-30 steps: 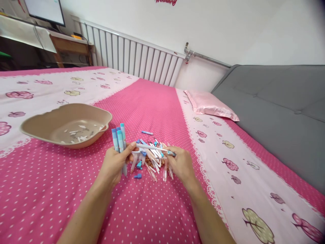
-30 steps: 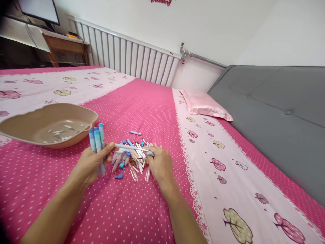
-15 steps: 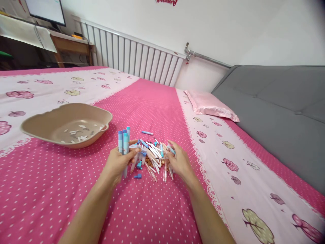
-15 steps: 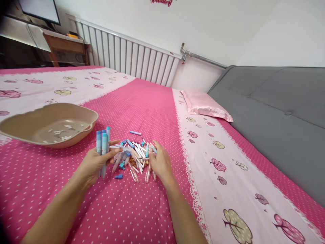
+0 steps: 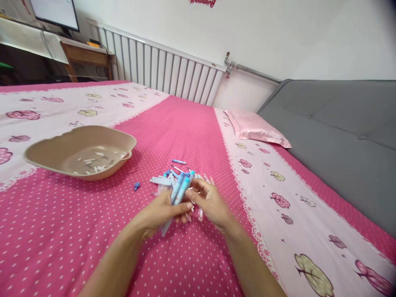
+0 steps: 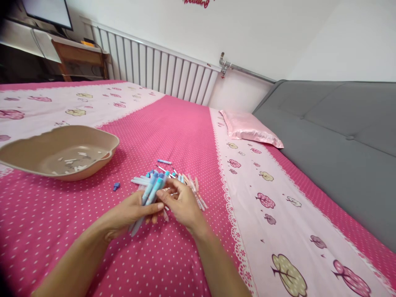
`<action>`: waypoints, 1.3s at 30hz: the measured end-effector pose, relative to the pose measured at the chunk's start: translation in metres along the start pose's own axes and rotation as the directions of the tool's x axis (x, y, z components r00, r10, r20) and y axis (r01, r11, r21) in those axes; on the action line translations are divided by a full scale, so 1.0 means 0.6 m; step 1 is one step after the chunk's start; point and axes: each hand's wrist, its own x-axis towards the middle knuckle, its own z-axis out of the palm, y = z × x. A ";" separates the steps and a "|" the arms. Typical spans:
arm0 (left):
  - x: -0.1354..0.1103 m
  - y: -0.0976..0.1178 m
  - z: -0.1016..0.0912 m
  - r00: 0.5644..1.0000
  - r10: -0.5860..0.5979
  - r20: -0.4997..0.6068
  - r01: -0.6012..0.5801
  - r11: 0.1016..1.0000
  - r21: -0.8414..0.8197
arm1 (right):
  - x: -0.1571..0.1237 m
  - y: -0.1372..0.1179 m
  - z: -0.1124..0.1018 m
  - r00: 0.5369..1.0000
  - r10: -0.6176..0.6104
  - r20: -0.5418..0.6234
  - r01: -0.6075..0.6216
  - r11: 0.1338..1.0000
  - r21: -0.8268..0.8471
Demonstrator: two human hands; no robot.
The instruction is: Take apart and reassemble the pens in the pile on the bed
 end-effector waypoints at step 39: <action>0.000 0.015 -0.029 0.912 0.151 -0.381 -0.284 0.903 -0.323 | -0.014 -0.015 0.006 0.922 0.243 0.303 -0.290 0.950 0.120</action>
